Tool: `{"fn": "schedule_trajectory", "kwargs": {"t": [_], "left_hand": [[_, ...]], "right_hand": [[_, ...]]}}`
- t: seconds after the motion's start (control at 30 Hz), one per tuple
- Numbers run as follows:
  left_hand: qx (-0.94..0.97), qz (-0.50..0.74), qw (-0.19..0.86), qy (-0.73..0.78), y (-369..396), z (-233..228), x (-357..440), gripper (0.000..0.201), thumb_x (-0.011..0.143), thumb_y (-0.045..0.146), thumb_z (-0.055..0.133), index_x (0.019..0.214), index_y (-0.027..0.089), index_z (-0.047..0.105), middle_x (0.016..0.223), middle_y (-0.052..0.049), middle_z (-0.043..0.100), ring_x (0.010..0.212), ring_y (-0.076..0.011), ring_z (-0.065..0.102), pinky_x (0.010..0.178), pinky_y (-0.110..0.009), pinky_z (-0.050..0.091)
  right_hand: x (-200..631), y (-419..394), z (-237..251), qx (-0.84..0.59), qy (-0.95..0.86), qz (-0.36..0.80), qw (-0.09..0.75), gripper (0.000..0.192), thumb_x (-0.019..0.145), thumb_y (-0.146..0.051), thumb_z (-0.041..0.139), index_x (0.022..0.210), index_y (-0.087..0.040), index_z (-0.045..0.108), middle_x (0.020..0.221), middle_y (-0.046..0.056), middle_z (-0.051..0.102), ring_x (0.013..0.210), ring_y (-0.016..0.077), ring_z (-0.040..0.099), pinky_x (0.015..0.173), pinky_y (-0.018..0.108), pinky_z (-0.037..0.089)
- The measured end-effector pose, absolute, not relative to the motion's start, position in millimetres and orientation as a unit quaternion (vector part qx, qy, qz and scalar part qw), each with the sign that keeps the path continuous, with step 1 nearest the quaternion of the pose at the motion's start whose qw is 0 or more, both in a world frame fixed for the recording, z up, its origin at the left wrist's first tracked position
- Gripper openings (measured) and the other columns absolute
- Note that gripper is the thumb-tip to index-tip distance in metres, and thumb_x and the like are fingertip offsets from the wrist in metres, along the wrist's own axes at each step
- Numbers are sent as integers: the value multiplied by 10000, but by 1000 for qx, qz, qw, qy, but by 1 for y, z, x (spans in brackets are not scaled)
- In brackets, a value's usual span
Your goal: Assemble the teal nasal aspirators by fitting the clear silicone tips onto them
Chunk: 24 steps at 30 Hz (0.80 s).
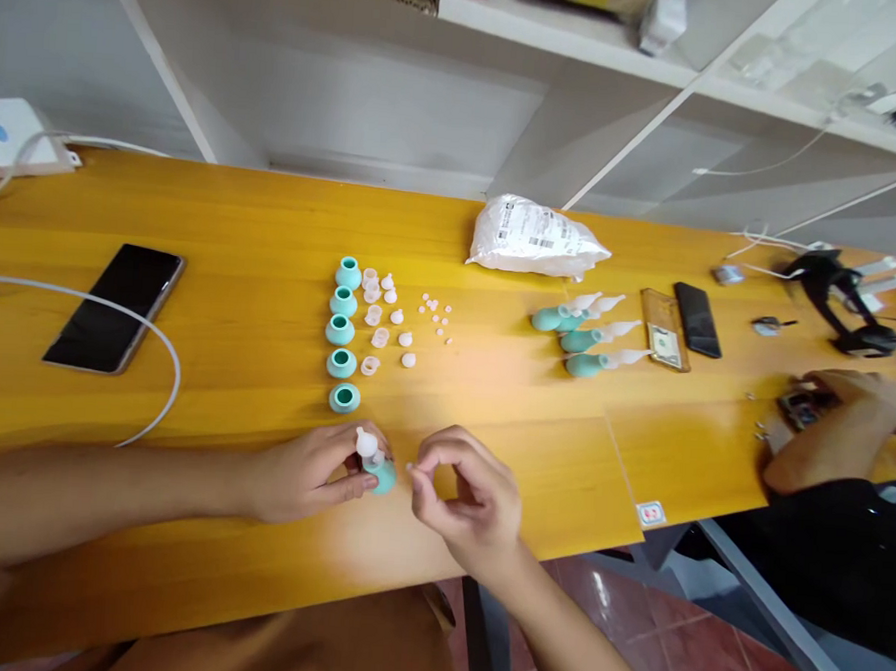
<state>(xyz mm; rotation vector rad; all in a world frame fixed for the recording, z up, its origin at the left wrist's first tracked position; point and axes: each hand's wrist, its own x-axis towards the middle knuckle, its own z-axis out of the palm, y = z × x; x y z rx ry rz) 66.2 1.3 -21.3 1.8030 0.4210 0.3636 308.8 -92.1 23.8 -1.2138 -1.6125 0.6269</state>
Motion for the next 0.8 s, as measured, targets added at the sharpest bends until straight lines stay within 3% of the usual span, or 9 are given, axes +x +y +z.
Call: {"fn": "schedule_trajectory", "kwargs": {"t": [0.17,0.27,0.47,0.7,0.8], "left_hand": [[767,155,600,167,3,-20,66,193,1166,391,595,1195,202,627,1206,-105,722,1057,-229,692,968,-368,585],[768,147,601,166,3,-20,66,183,1160,383,604,1195,205,622,1196,-101,727,1061,-235,700,976,-375,590],[772,146,593,178,7,-18,66,207,1157,406,610,1113,204,606,1132,-93,739,960,-219,680,906,-362,578],[759,135,614,172,9,-15,65,201,1163,416,584,1131,218,581,1129,-82,711,939,-212,662,858,-345,558],[767,139,601,175,9,-13,65,241,1150,447,594,1075,220,561,1013,-46,671,847,-193,608,791,-327,511]], "right_hand": [[362,-39,31,-619,-646,195,401,104,1037,-250,787,933,-239,784,888,28,774,750,166,717,701,302,572],[388,9,18,-694,-615,155,342,192,983,-388,777,900,-215,795,826,54,796,693,202,707,688,348,568],[401,67,-11,-703,-616,186,302,234,909,-427,815,831,-208,796,790,81,821,669,228,702,704,377,572],[385,15,16,-677,-614,159,373,354,1108,-553,673,1013,-230,782,919,72,784,773,220,684,754,378,557],[354,-27,33,-542,-678,333,369,293,1117,-525,742,1208,-255,809,931,44,765,785,195,697,745,351,576]]}}
